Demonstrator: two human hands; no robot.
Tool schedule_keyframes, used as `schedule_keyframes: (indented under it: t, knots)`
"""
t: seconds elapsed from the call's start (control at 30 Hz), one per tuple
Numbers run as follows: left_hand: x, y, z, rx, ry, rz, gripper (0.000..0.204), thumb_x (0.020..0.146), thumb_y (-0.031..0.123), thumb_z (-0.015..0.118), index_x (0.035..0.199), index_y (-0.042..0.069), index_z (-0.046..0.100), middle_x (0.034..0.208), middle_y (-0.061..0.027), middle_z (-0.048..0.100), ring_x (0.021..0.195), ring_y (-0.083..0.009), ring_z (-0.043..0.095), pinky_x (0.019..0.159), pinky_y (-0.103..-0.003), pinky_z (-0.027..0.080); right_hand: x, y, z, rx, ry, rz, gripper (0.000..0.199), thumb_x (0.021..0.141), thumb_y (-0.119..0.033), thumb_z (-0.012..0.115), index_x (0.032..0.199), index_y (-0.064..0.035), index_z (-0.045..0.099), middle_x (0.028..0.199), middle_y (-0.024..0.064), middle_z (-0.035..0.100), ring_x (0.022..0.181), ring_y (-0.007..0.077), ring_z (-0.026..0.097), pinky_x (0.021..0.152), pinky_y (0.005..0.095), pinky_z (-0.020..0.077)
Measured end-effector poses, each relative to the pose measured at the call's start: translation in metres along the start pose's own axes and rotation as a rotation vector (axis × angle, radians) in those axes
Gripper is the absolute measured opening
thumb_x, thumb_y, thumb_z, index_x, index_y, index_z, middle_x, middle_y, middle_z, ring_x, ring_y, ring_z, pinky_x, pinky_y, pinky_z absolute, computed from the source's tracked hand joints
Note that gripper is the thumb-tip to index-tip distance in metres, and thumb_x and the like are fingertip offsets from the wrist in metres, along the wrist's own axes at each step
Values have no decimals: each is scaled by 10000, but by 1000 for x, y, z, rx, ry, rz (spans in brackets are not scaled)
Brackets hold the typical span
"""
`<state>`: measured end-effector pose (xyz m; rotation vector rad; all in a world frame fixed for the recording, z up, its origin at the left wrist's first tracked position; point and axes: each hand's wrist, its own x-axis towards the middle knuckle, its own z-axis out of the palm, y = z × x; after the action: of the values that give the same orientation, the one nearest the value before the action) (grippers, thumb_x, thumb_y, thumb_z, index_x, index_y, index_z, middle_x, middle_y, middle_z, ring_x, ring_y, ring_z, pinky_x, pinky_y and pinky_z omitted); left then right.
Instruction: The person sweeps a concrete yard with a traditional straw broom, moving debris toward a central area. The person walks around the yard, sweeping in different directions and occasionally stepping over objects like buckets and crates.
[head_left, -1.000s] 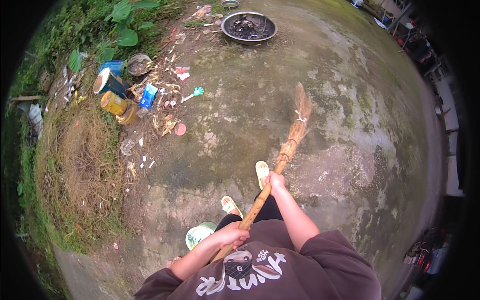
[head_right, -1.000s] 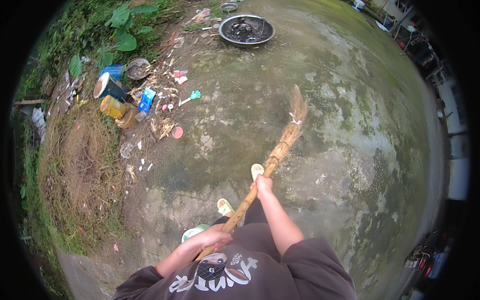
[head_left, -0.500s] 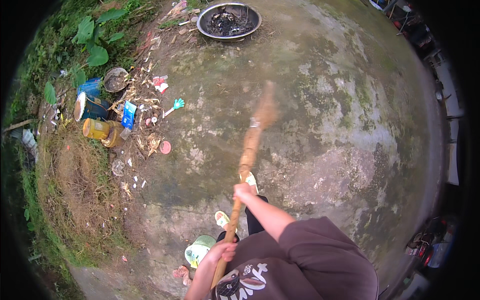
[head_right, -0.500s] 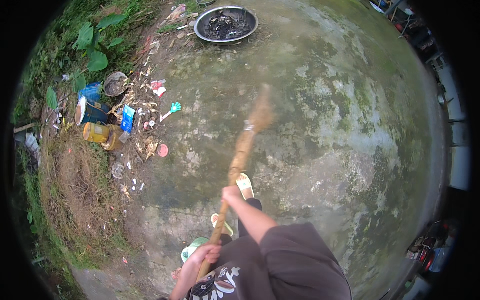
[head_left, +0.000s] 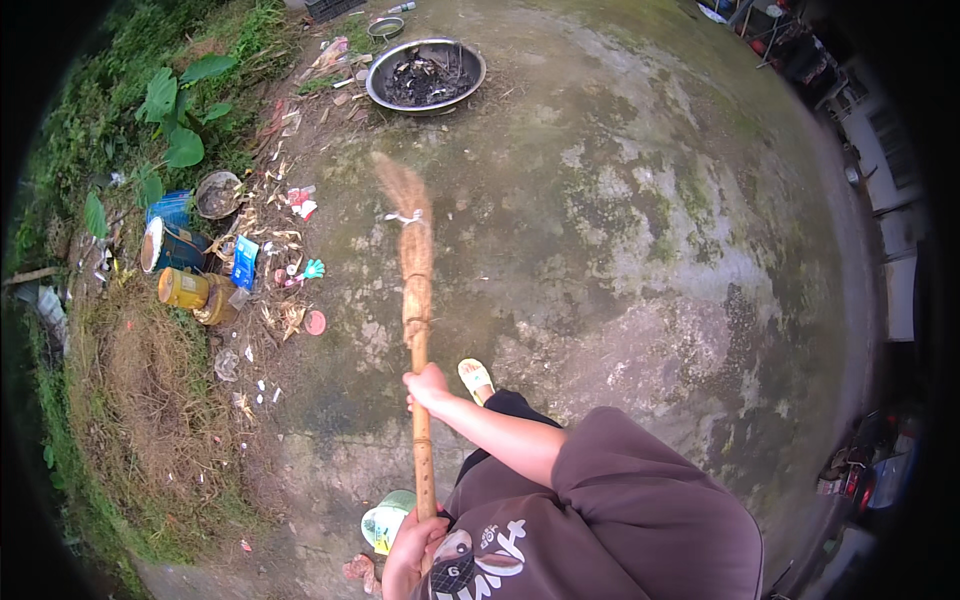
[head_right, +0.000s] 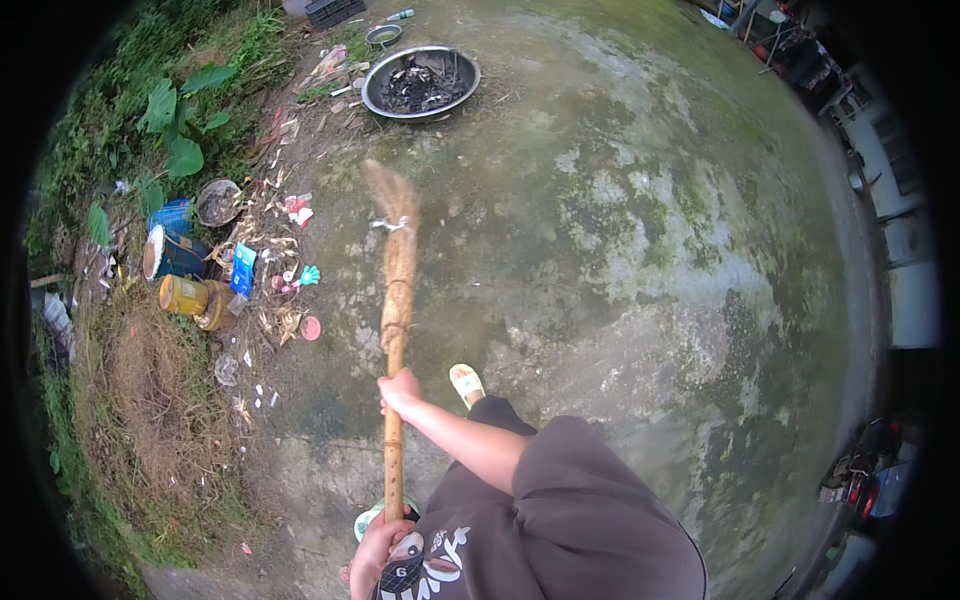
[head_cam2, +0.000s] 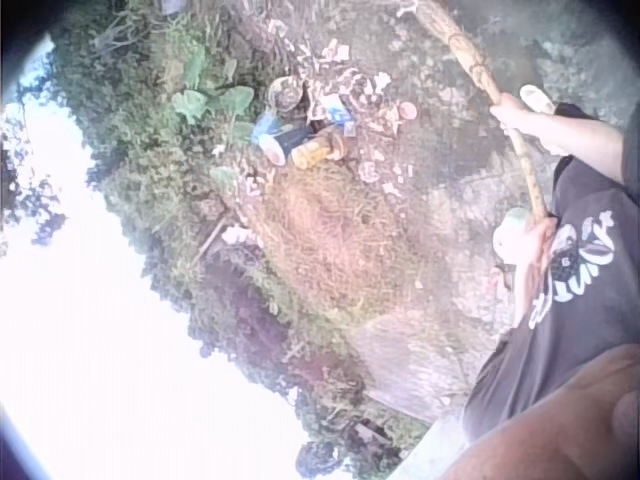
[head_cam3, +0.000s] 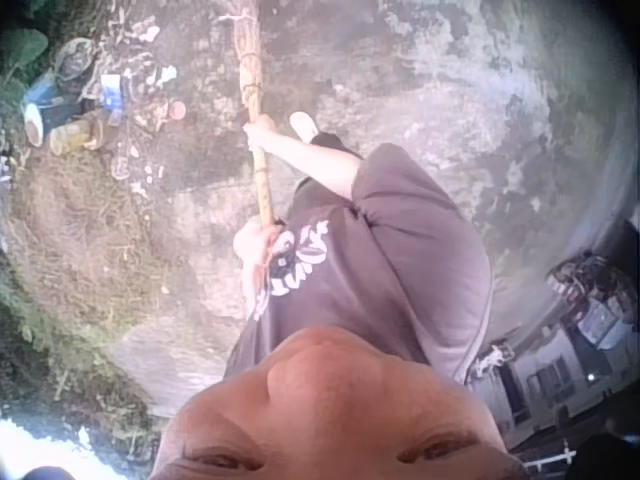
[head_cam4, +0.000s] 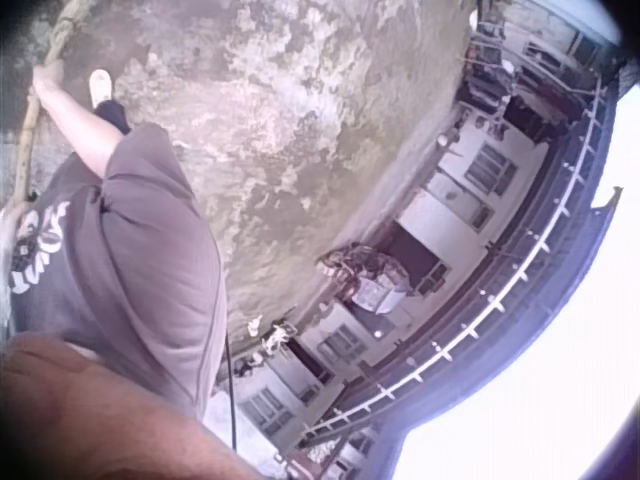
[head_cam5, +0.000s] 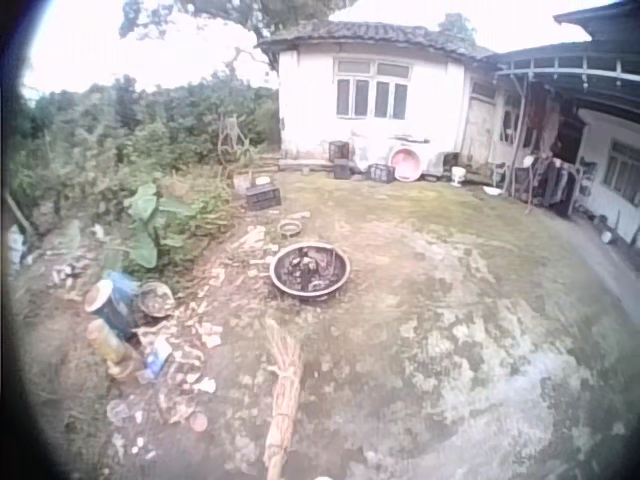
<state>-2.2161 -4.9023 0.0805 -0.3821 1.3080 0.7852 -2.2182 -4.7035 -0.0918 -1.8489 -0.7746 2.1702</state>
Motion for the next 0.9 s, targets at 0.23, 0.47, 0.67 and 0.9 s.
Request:
schedule_keyframes:
  t: [0.23, 0.47, 0.67, 0.9]
  knots:
    - [95, 16, 80, 430, -481, -205, 210, 759, 32, 530, 924, 79, 408, 555, 39, 390, 367, -48, 330, 324, -206, 257, 42, 22, -222, 442, 320, -17, 101, 774, -59, 466, 678, -51, 436, 544, 39, 389, 385, 160, 399, 355, 341, 386]
    - [212, 73, 206, 632, -650, -450, 108, 776, 80, 528, 808, 80, 425, 556, 49, 399, 381, -39, 360, 340, -205, 341, 116, -14, -358, 585, 596, 86, 89, 771, -51, 445, 686, -62, 421, 515, 39, 378, 394, 163, 386, 359, 332, 372]
    - [191, 141, 150, 16, -357, -413, 207, 796, 49, 568, 946, 99, 433, 528, 45, 349, 365, -57, 315, 336, -213, 255, 204, -73, -198, 93, 449, 199, 165, 758, -128, 568, 700, 22, 528, 524, 95, 485, 400, 245, 504, 371, 364, 471]
    - [83, 191, 105, -459, 16, 52, 161, 799, -1, 475, 933, 86, 459, 536, 37, 341, 362, -43, 280, 330, -194, 241, 159, -147, 61, -189, -236, 177, 175, 773, -115, 534, 700, 43, 519, 519, 110, 533, 420, 213, 550, 379, 346, 473]
